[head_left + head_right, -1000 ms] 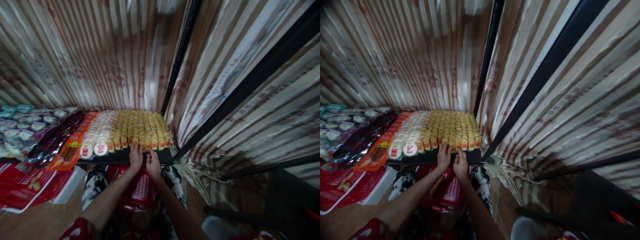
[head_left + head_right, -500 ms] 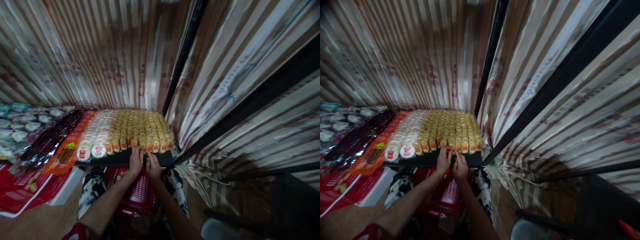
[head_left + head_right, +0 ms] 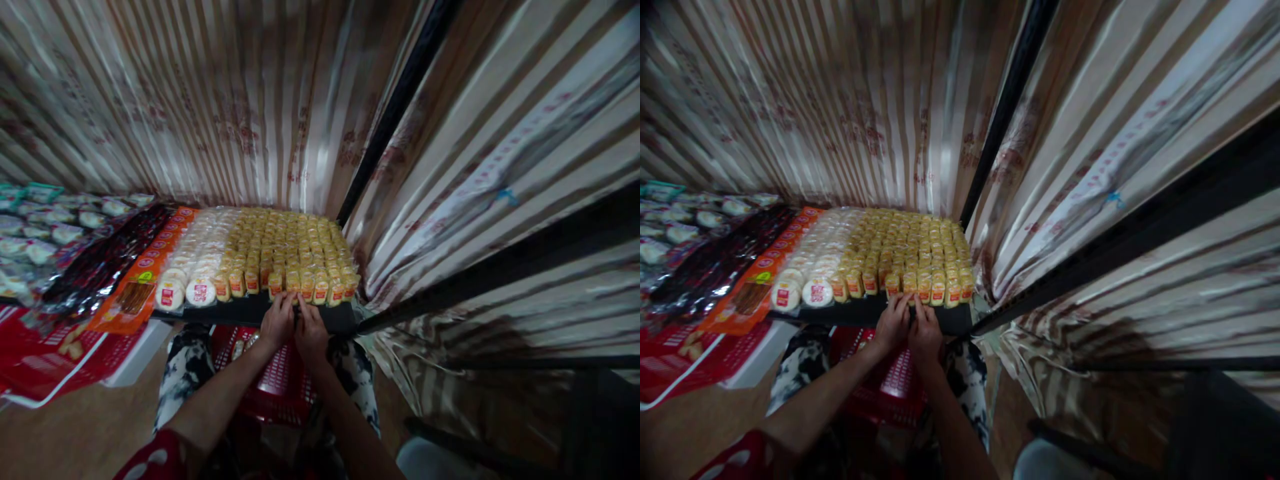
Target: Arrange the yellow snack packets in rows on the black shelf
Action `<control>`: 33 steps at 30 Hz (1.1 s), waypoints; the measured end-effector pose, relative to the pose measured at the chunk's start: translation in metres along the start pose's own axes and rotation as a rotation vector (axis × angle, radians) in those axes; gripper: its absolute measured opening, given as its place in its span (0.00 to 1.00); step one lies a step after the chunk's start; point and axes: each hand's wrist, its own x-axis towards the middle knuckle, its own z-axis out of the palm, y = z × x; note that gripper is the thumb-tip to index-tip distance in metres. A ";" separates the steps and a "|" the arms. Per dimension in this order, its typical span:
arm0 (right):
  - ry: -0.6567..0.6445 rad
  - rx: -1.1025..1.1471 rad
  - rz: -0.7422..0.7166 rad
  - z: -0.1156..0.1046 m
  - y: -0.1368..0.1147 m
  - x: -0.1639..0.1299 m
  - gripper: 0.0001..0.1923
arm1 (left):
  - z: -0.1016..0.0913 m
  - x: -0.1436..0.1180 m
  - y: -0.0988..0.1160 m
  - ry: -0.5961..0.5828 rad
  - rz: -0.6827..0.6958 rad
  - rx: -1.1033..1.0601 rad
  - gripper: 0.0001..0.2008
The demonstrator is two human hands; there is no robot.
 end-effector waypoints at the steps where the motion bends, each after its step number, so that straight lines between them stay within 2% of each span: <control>1: -0.005 -0.021 -0.003 0.000 -0.001 0.001 0.26 | -0.001 0.000 0.000 0.003 -0.003 -0.014 0.21; 5: -0.010 -0.105 0.013 0.004 -0.003 0.003 0.26 | -0.003 0.002 -0.001 0.009 0.017 -0.077 0.20; 9: -0.012 -0.142 0.028 0.006 -0.003 0.005 0.27 | -0.005 0.003 -0.002 -0.044 0.007 -0.093 0.22; 13: -0.032 -0.130 0.015 0.007 -0.005 0.004 0.28 | -0.005 0.003 -0.004 -0.043 -0.009 -0.111 0.23; 19: -0.021 -0.071 -0.006 0.007 -0.003 -0.003 0.30 | -0.005 0.000 -0.006 -0.029 0.074 -0.159 0.25; 24: -0.051 -0.141 -0.074 0.003 -0.005 -0.004 0.34 | -0.010 -0.018 -0.004 0.075 -0.003 -0.102 0.26; 27: -0.071 -0.202 -0.053 0.001 -0.010 -0.002 0.34 | -0.013 -0.027 -0.007 0.170 -0.048 -0.059 0.28; 30: -0.073 -0.218 -0.025 0.000 -0.015 -0.001 0.33 | -0.018 -0.024 -0.014 0.212 0.004 -0.024 0.30; 33: -0.071 -0.204 -0.038 0.000 -0.016 0.000 0.33 | -0.021 -0.016 -0.022 0.197 0.093 -0.019 0.30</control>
